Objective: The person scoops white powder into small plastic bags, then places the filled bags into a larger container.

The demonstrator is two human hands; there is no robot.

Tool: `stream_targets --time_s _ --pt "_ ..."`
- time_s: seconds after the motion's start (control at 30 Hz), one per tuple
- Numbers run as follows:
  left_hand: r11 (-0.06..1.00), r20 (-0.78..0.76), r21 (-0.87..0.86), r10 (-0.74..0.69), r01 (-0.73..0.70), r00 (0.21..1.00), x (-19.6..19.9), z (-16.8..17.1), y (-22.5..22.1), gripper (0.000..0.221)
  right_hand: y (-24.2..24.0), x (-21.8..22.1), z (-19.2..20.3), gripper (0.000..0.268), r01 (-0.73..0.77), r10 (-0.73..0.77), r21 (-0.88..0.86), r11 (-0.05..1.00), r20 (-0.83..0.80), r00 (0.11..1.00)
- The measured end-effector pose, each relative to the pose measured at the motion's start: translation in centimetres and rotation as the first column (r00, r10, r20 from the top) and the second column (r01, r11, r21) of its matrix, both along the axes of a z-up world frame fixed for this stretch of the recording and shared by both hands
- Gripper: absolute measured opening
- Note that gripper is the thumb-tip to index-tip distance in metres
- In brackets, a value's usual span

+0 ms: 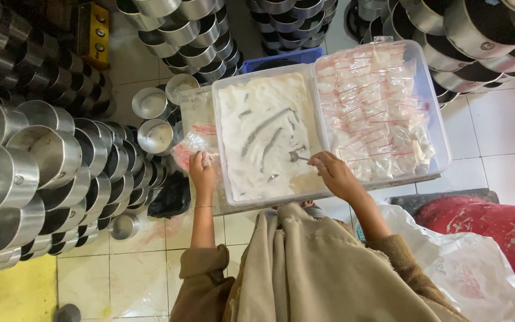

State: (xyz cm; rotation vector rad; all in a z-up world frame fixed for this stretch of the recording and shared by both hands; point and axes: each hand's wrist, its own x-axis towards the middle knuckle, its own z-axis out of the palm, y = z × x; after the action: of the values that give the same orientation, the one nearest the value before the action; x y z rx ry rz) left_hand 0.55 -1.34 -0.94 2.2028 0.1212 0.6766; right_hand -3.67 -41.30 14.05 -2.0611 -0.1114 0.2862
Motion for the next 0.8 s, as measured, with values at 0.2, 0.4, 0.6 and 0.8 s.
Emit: stream_targets --time_s 0.2,0.4,0.6,0.8 --pt "0.951 -0.248 -0.310 -0.097 0.016 0.964 -2.1 7.6 -3.7 0.026 -0.5 -0.4 -1.8 0.025 -0.215 0.230 -0.181 0.960 0.063 0.971" --pt "0.806 -0.180 -0.572 -0.307 0.155 0.935 -1.7 8.4 -6.8 0.021 -0.2 -1.2 -0.3 0.042 -0.199 0.156 -0.412 0.890 -0.136 0.978" --pt "0.839 -0.209 -0.477 -0.399 0.263 0.893 -1.3 9.5 -8.8 0.017 3.2 2.5 3.7 0.025 -0.186 0.209 -0.142 0.972 0.169 0.963" --pt "0.799 -0.192 -0.484 -0.495 0.357 0.847 -0.9 11.0 -11.1 0.015 7.1 5.5 3.4 0.022 -0.165 0.167 -0.027 0.986 0.263 0.950"
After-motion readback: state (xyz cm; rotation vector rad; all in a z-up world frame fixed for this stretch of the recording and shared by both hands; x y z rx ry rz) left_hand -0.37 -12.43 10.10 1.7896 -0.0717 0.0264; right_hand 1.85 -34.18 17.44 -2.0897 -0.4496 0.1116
